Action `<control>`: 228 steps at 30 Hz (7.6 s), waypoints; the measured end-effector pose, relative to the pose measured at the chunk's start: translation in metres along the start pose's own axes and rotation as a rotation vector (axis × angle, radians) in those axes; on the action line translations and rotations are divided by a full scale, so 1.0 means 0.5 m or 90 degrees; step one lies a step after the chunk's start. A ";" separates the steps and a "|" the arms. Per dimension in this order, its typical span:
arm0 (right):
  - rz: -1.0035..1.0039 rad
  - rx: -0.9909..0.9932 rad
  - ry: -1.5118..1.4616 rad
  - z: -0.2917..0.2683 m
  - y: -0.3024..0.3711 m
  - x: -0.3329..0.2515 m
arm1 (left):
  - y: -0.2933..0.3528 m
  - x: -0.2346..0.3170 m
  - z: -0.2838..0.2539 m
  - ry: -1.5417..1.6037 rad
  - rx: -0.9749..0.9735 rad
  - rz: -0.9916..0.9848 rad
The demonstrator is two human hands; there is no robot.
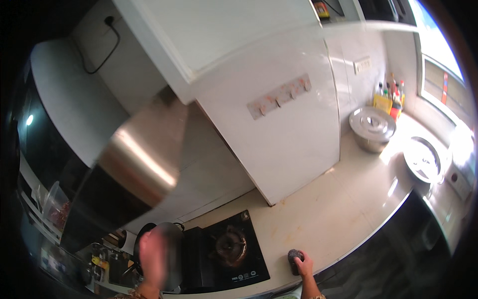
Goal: The person scrubs the kitchen countertop and the range hood with a steel wool pad. They move a plastic container aside to reach the surface, wipe the hood's control panel, and continue scrubbing the surrounding areas.
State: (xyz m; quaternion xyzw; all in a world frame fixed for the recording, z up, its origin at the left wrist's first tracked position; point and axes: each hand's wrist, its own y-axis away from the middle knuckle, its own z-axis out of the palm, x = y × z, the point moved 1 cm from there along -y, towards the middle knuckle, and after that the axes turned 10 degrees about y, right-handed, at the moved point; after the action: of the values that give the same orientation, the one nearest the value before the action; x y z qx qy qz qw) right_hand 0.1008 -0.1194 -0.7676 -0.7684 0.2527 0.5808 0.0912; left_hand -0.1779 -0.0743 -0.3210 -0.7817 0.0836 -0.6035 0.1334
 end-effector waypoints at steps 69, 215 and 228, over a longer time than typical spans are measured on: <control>-0.527 -0.123 0.732 -0.010 -0.126 -1.543 | -0.066 0.364 -0.372 -0.312 0.078 0.403; -0.505 -0.136 1.089 0.028 -0.173 -1.561 | -0.089 0.226 -0.345 -0.782 0.165 0.634; -0.580 -0.114 0.988 0.143 -0.361 -1.597 | -0.086 0.224 -0.343 -0.792 0.165 0.631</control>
State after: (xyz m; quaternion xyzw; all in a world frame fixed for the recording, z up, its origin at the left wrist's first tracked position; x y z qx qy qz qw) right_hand -0.0283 0.2918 -0.0678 -0.9739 -0.1321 -0.1756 0.0561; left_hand -0.3159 -0.0844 -0.1640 -0.8248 0.2605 0.0666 0.4974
